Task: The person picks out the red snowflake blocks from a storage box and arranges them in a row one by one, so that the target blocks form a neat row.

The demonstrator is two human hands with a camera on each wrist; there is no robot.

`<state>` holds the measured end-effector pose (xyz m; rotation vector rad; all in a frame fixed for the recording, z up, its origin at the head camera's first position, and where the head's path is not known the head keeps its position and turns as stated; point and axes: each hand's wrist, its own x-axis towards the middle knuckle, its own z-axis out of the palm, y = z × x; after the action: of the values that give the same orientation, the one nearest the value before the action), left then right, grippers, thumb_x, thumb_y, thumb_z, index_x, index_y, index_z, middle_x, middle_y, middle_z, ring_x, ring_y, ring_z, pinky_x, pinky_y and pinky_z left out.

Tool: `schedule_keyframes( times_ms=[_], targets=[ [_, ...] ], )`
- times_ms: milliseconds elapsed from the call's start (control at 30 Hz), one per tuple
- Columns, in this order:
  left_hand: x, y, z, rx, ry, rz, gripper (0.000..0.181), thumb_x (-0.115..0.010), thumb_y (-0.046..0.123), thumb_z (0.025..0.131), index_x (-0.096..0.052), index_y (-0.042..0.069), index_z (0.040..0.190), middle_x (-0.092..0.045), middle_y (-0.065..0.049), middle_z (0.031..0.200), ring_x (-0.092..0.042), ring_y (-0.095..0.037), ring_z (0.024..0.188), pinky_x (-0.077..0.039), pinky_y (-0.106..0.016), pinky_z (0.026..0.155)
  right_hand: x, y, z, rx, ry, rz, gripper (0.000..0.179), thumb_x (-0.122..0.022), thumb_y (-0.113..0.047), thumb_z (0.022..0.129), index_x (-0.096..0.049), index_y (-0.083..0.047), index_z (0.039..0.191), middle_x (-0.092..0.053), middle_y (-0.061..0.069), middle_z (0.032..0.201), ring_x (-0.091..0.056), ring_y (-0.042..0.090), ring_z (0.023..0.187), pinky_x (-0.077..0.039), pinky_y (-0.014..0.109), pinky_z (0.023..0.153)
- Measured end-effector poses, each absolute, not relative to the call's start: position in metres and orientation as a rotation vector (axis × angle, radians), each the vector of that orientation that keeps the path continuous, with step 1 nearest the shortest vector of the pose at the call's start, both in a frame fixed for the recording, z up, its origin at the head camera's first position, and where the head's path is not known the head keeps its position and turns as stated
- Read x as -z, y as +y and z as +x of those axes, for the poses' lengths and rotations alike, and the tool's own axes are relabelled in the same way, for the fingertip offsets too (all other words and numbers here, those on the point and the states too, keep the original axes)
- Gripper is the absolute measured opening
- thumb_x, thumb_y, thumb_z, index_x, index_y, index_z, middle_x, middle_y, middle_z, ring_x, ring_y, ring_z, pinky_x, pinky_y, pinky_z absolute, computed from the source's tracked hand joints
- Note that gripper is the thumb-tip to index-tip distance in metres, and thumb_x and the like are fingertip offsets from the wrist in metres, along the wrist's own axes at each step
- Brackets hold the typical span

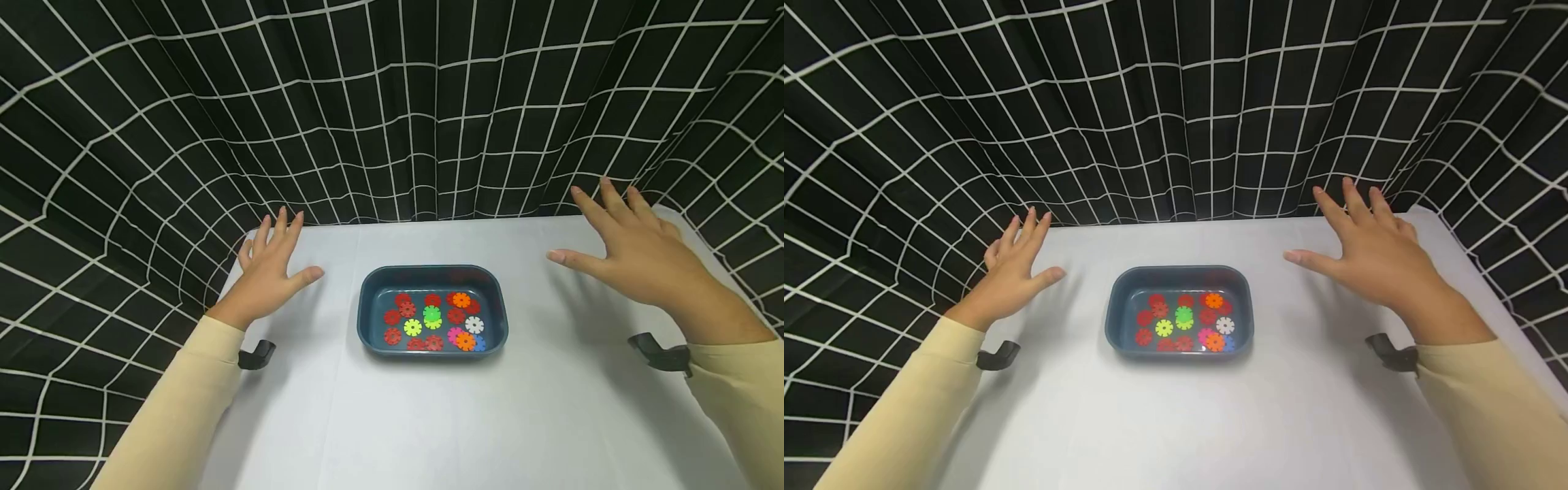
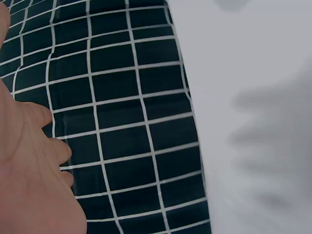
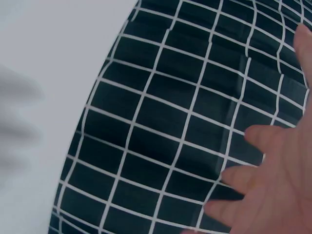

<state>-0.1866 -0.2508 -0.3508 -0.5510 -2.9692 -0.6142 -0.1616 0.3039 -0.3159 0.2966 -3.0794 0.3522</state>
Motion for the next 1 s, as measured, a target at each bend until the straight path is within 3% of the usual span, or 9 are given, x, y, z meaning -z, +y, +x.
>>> schedule_keyframes(
  times_ms=[233, 400, 567, 600, 700, 833, 1000],
  targets=[
    [0.364, -0.245, -0.184, 1.030, -2.868, -0.596, 0.105, -0.038, 0.085, 0.100, -0.005, 0.023, 0.177, 0.005, -0.009, 0.182, 0.014, -0.033, 0.164, 0.007, -0.077, 0.117, 0.320, 0.295, -0.160, -0.650, -2.999, 0.390, 0.101, -0.067, -0.057, 0.105, -0.009, -0.018, 0.177, 0.005, 0.017, 0.180, -0.003, 0.059, 0.159, -0.009, 0.089, 0.111],
    [0.380, -0.240, -0.177, 1.380, -2.734, -0.599, 0.107, -0.034, 0.087, 0.098, -0.011, 0.018, 0.177, -0.005, -0.006, 0.182, 0.002, -0.033, 0.165, 0.002, -0.078, 0.121, 0.324, 0.287, -0.158, -0.823, -2.877, 0.465, 0.096, -0.072, -0.046, 0.104, -0.016, -0.016, 0.176, -0.007, 0.017, 0.180, -0.011, 0.053, 0.161, -0.010, 0.084, 0.117],
    [0.399, -0.229, -0.171, 1.704, -2.574, -0.648, 0.095, -0.031, 0.075, 0.108, -0.014, 0.011, 0.176, -0.016, -0.012, 0.180, -0.010, -0.032, 0.165, -0.008, -0.071, 0.126, 0.328, 0.276, -0.157, -1.008, -2.721, 0.540, 0.090, -0.076, -0.035, 0.102, -0.026, -0.013, 0.174, -0.026, 0.019, 0.176, -0.030, 0.051, 0.155, -0.025, 0.079, 0.117],
    [0.402, -0.226, -0.170, 1.761, -2.541, -0.648, 0.092, -0.030, 0.072, 0.109, -0.015, 0.009, 0.175, -0.019, -0.013, 0.179, -0.012, -0.033, 0.165, -0.008, -0.071, 0.126, 0.330, 0.274, -0.157, -1.043, -2.695, 0.556, 0.090, -0.077, -0.032, 0.102, -0.028, -0.013, 0.174, -0.029, 0.018, 0.175, -0.034, 0.051, 0.153, -0.031, 0.076, 0.116],
    [0.416, -0.213, -0.166, 1.994, -2.401, -0.634, 0.086, -0.029, 0.065, 0.113, -0.019, 0.004, 0.173, -0.026, -0.018, 0.176, -0.020, -0.038, 0.162, -0.010, -0.072, 0.124, 0.333, 0.265, -0.156, -1.122, -2.620, 0.613, 0.088, -0.082, -0.024, 0.099, -0.033, -0.012, 0.172, -0.038, 0.016, 0.170, -0.044, 0.047, 0.145, -0.044, 0.048, 0.114],
    [0.436, -0.197, -0.163, 2.308, -2.195, -0.598, 0.086, -0.030, 0.063, 0.114, -0.021, 0.000, 0.171, -0.029, -0.023, 0.173, -0.024, -0.045, 0.159, -0.014, -0.072, 0.122, 0.337, 0.248, -0.157, -1.211, -2.552, 0.681, 0.090, -0.086, -0.012, 0.094, -0.039, -0.014, 0.170, -0.045, 0.012, 0.166, -0.052, 0.040, 0.140, -0.042, 0.018, 0.102],
    [0.456, -0.179, -0.157, 2.516, -2.071, -0.556, 0.076, -0.024, 0.053, 0.116, -0.020, 0.001, 0.172, -0.026, -0.026, 0.174, -0.023, -0.043, 0.160, -0.017, -0.062, 0.126, 0.341, 0.226, -0.160, -1.328, -2.492, 0.778, 0.089, -0.087, -0.006, 0.092, -0.041, -0.014, 0.168, -0.052, 0.014, 0.161, -0.058, 0.038, 0.135, -0.045, 0.018, 0.102]
  ],
)
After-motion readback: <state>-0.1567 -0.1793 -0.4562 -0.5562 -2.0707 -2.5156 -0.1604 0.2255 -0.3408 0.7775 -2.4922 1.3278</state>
